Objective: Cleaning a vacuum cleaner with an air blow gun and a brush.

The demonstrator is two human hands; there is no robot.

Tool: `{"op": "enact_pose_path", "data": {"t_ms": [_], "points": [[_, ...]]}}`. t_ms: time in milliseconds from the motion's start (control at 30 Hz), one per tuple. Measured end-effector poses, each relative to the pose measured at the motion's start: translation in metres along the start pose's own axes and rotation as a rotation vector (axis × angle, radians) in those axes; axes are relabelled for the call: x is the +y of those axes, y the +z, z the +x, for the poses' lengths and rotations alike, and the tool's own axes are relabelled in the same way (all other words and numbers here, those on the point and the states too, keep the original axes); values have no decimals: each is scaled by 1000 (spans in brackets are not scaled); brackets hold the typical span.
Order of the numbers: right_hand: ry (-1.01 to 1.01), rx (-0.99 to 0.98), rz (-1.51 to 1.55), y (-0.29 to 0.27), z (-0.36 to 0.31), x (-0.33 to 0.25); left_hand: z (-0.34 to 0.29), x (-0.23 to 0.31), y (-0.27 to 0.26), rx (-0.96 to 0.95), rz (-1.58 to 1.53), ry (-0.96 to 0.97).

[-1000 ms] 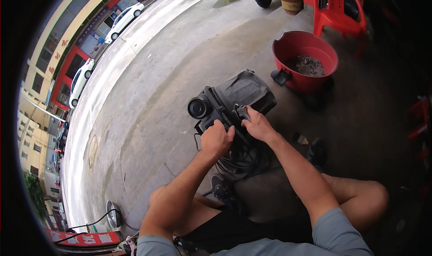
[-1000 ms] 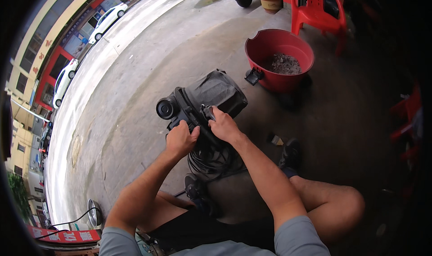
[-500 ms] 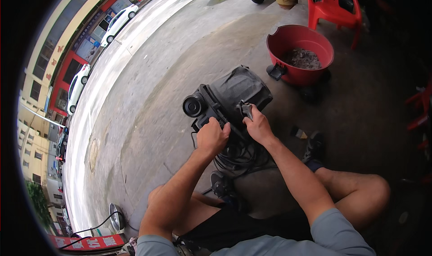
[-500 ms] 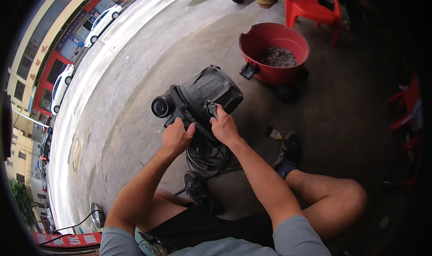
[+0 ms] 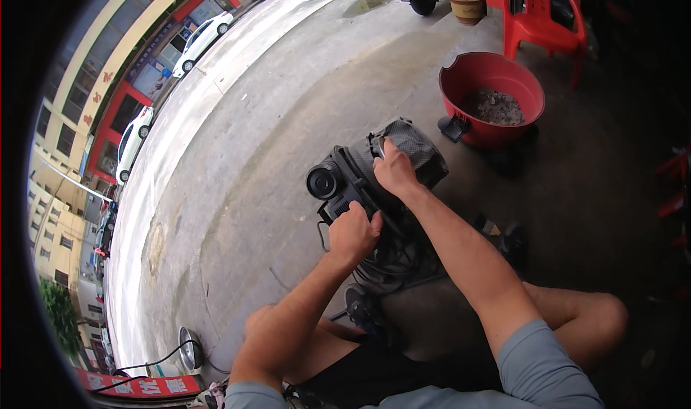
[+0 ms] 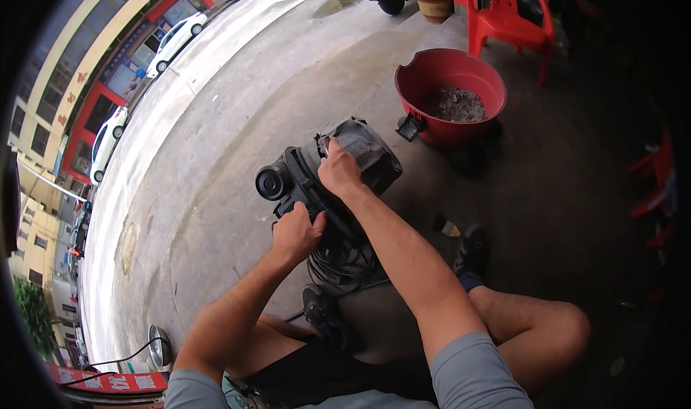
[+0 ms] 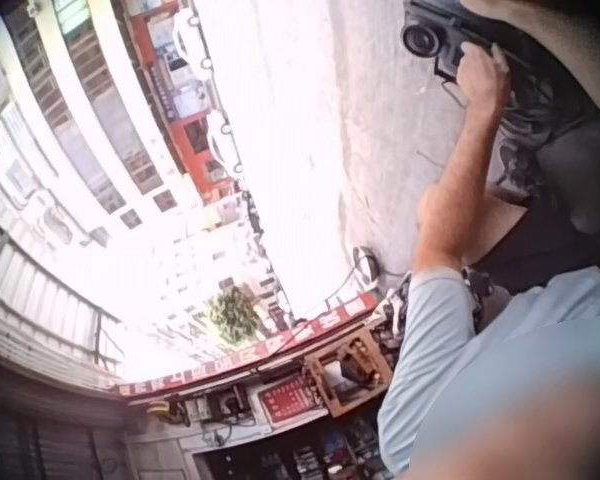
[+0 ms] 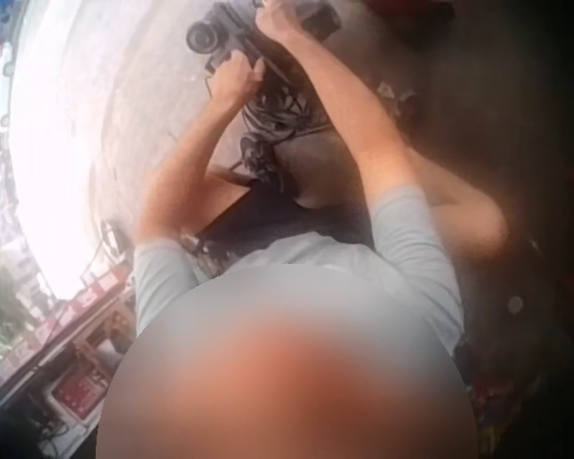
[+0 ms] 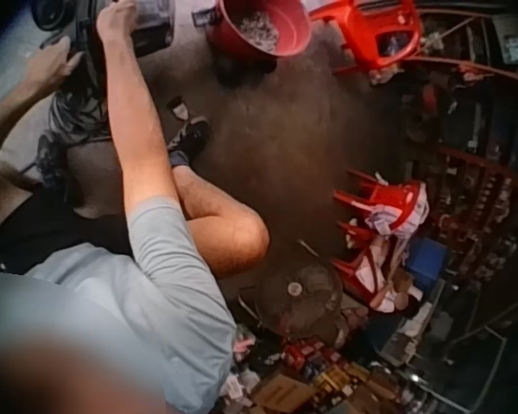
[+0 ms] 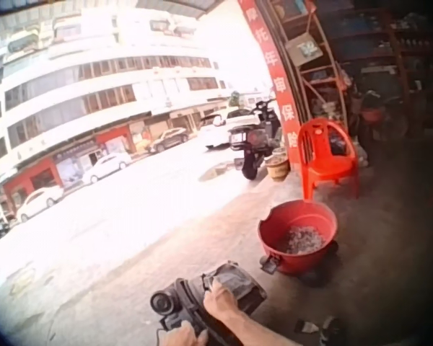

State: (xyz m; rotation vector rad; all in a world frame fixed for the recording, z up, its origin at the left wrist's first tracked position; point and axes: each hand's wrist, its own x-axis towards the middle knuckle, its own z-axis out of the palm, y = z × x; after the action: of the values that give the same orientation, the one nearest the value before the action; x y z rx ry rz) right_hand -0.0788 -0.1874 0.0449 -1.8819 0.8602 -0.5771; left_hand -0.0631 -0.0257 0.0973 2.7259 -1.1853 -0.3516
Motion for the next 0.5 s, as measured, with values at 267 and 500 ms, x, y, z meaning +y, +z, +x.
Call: {"op": "enact_pose_path", "data": {"t_ms": [267, 500], "points": [[-118, -217, -29, 3, 22, 5, 2, 4, 1, -22, -2, 8], [-207, -314, 113, -20, -4, 23, 2, 1, 2, -11, -5, 7]]}}
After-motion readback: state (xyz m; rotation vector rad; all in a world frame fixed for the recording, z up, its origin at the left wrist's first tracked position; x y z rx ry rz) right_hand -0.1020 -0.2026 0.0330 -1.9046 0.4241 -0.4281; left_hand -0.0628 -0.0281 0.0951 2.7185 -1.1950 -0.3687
